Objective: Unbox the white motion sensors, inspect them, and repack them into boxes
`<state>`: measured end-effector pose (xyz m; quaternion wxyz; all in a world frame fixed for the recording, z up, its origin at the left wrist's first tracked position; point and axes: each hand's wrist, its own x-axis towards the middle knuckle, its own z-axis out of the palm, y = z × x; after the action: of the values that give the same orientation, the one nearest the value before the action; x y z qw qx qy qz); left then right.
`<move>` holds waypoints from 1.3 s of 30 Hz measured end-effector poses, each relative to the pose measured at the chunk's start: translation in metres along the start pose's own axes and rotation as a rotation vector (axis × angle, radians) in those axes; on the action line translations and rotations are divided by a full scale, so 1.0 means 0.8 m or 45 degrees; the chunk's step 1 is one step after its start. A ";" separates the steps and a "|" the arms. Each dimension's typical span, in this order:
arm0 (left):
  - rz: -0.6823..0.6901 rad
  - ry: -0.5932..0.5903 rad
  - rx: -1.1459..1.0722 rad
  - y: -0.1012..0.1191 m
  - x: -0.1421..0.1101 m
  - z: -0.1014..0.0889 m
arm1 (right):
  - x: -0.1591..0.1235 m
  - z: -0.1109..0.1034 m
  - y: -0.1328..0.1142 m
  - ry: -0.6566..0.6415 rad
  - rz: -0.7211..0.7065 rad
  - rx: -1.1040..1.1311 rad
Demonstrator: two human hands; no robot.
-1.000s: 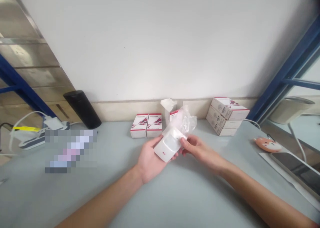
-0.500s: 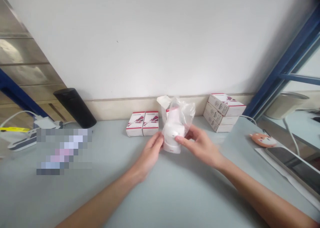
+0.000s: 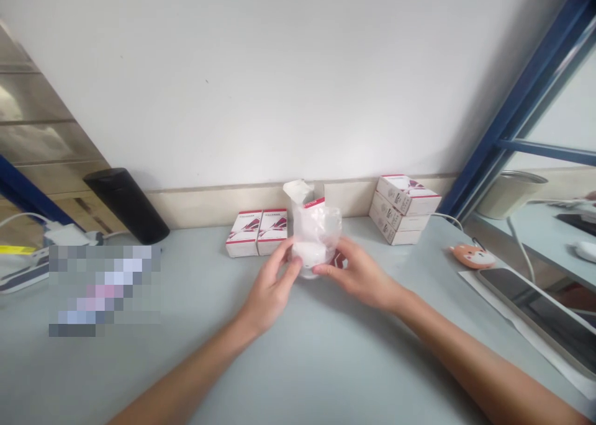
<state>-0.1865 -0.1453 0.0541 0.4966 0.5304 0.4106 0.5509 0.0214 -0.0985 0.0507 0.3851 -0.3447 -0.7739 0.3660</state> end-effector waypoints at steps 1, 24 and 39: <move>0.007 0.005 0.003 -0.002 0.001 0.001 | 0.000 -0.001 0.001 -0.006 0.005 -0.008; 0.062 -0.202 0.249 -0.007 0.016 -0.027 | 0.000 -0.010 0.008 -0.156 0.037 -0.316; -0.030 -0.417 0.463 -0.027 0.017 -0.028 | -0.002 -0.014 0.003 -0.217 0.019 -0.286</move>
<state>-0.2059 -0.1265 0.0328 0.4594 0.6885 0.4230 0.3687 0.0321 -0.0957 0.0532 0.2742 -0.3588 -0.8374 0.3080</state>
